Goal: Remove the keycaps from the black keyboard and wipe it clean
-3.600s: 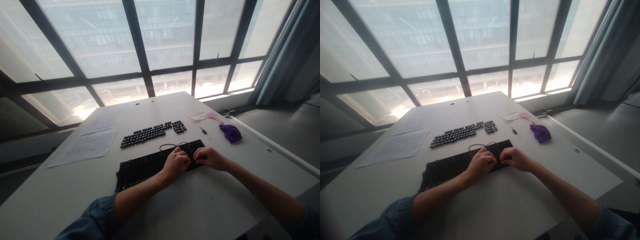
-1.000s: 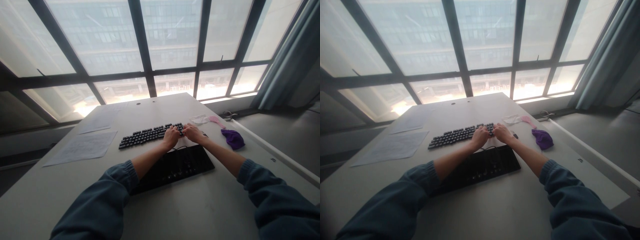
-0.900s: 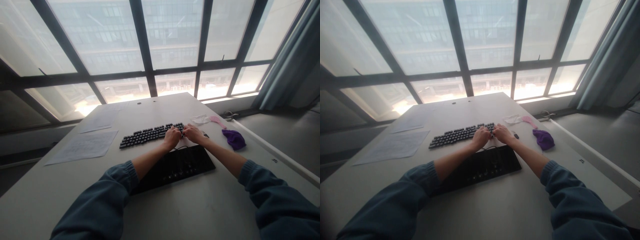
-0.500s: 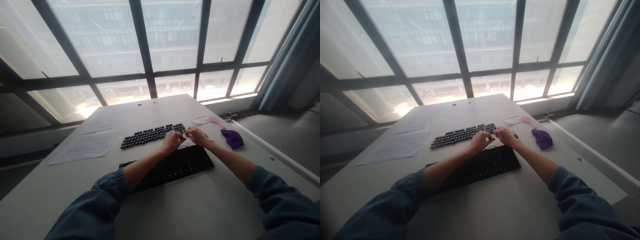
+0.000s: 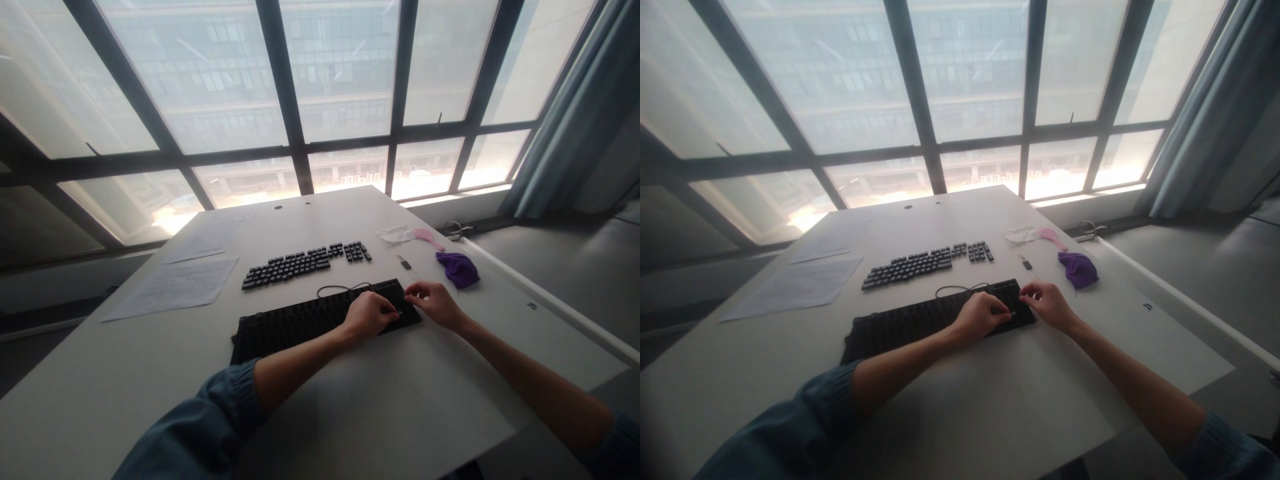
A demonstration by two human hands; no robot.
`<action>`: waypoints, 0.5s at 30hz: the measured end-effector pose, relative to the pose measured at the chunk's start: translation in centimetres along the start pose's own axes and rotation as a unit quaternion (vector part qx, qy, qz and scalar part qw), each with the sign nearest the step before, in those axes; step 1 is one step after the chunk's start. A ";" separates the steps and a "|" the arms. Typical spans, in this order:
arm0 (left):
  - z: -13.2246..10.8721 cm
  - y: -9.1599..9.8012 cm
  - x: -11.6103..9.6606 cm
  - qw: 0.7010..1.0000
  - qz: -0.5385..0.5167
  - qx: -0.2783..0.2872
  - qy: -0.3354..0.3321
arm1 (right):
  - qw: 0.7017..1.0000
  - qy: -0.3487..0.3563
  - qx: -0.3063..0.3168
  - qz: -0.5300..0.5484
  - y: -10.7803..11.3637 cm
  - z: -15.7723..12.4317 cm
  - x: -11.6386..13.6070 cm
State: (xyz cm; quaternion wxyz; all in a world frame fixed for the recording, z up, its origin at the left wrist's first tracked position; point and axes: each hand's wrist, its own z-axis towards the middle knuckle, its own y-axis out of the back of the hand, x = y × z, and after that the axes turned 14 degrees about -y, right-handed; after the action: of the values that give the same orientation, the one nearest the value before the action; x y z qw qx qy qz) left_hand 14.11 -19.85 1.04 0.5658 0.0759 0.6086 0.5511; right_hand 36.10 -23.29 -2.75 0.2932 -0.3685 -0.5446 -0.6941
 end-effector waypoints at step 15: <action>-0.7 -1.2 0.6 0.998 0.019 -0.049 -0.030 | 0.992 -0.068 0.023 0.107 -0.9 -0.2 -0.2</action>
State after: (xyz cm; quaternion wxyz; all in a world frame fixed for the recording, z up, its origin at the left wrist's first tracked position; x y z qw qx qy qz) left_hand 14.04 -20.33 -0.42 0.5763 0.0763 0.5623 0.5881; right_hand 35.42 -23.22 -3.45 0.3366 -0.4638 -0.5367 -0.6193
